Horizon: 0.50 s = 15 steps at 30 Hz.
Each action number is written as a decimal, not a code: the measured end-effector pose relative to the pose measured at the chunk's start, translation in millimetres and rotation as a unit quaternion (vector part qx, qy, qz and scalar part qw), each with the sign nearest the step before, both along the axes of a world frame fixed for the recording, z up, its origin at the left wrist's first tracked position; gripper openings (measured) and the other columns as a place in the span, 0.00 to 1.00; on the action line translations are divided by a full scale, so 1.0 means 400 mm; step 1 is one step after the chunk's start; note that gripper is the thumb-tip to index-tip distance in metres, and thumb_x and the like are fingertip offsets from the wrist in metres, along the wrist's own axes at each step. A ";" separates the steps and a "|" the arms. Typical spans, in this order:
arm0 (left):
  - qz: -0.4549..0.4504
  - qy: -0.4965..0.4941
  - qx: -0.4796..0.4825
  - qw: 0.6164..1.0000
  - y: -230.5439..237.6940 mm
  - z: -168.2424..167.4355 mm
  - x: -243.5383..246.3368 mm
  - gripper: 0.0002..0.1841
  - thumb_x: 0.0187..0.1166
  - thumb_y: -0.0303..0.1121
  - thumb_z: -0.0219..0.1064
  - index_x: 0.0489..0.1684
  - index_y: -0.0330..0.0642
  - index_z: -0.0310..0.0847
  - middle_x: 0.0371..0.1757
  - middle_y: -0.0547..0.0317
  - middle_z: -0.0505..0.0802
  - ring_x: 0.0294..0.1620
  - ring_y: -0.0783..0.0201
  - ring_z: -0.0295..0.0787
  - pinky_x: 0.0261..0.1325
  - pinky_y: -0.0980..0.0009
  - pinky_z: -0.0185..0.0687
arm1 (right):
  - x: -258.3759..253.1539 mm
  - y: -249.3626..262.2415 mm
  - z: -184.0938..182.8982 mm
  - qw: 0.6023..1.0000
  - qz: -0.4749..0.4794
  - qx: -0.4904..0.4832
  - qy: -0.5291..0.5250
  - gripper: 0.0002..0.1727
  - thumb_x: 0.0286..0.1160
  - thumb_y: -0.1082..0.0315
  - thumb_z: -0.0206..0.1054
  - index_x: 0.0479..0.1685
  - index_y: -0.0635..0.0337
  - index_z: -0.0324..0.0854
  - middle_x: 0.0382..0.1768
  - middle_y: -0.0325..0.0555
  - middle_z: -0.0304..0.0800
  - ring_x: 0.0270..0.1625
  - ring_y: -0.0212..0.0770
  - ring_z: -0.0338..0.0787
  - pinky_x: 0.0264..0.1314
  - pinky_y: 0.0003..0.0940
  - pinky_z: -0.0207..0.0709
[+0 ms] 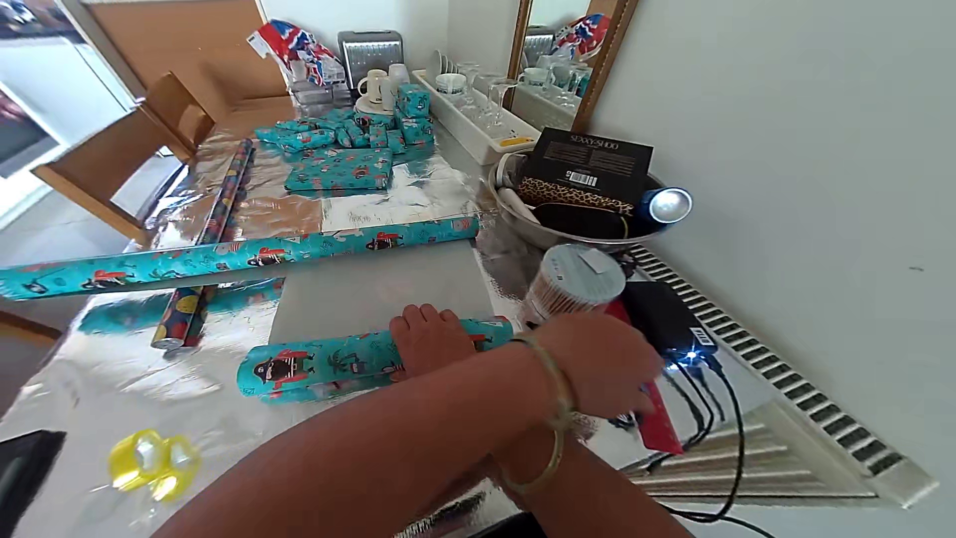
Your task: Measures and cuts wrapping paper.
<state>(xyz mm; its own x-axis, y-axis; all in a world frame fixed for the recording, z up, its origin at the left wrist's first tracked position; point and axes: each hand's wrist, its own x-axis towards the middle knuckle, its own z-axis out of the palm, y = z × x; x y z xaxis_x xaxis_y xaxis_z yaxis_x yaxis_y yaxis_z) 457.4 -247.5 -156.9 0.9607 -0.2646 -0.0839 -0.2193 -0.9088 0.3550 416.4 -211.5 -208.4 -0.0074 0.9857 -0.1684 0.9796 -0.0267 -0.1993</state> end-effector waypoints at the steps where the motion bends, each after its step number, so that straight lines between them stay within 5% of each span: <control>1: -0.026 0.029 0.029 0.999 -0.033 -0.009 0.036 0.21 0.82 0.45 0.71 0.60 0.36 0.87 0.61 0.45 0.91 0.67 0.48 0.86 0.68 0.47 0.81 | -0.006 0.007 0.011 0.999 -0.012 -0.036 0.005 0.32 0.76 0.54 0.74 0.74 0.63 0.75 0.72 0.56 0.78 0.77 0.56 0.76 0.68 0.54 0.72; 3: -0.061 0.071 0.100 0.991 -0.100 -0.029 0.078 0.24 0.72 0.46 0.79 0.54 0.33 0.88 0.59 0.43 0.91 0.64 0.45 0.87 0.60 0.44 0.84 | -0.009 -0.001 0.005 1.000 -0.017 -0.017 0.006 0.32 0.72 0.53 0.77 0.70 0.62 0.77 0.68 0.54 0.80 0.73 0.54 0.78 0.66 0.53 0.74; 5: -0.072 0.076 0.149 0.983 -0.163 -0.071 0.105 0.16 0.69 0.37 0.80 0.46 0.33 0.91 0.53 0.43 0.94 0.58 0.43 0.90 0.53 0.43 0.86 | -0.008 -0.007 -0.006 1.000 -0.014 0.012 -0.002 0.30 0.70 0.53 0.78 0.68 0.61 0.78 0.64 0.53 0.82 0.70 0.54 0.80 0.63 0.52 0.76; 6: -0.072 0.081 0.150 0.983 -0.188 -0.084 0.111 0.09 0.75 0.30 0.74 0.45 0.33 0.92 0.52 0.43 0.94 0.58 0.43 0.90 0.55 0.43 0.85 | -0.007 -0.009 -0.008 1.000 -0.012 0.013 -0.002 0.30 0.71 0.53 0.77 0.69 0.60 0.78 0.64 0.53 0.81 0.70 0.54 0.80 0.64 0.53 0.75; 8: -0.055 0.113 0.124 0.984 -0.226 -0.102 0.130 0.10 0.84 0.24 0.60 0.46 0.33 0.91 0.52 0.42 0.94 0.60 0.43 0.90 0.57 0.43 0.84 | -0.005 -0.011 -0.009 1.000 -0.012 0.010 0.001 0.30 0.72 0.53 0.76 0.70 0.60 0.77 0.66 0.53 0.81 0.71 0.54 0.79 0.66 0.53 0.74; 11: -0.062 0.122 0.077 0.988 -0.243 -0.091 0.118 0.14 0.87 0.24 0.55 0.51 0.28 0.89 0.55 0.38 0.93 0.64 0.41 0.87 0.69 0.41 0.76 | -0.009 -0.010 -0.012 1.000 -0.015 0.014 -0.004 0.31 0.73 0.52 0.76 0.71 0.59 0.77 0.66 0.52 0.81 0.71 0.54 0.79 0.66 0.52 0.73; 15: -0.060 0.005 -0.037 0.998 -0.227 -0.050 0.066 0.15 0.87 0.24 0.55 0.58 0.21 0.84 0.60 0.33 0.90 0.66 0.41 0.86 0.72 0.51 0.76 | -0.008 -0.009 -0.020 1.000 -0.020 0.017 -0.010 0.31 0.74 0.50 0.74 0.71 0.59 0.77 0.66 0.52 0.81 0.71 0.54 0.79 0.67 0.53 0.72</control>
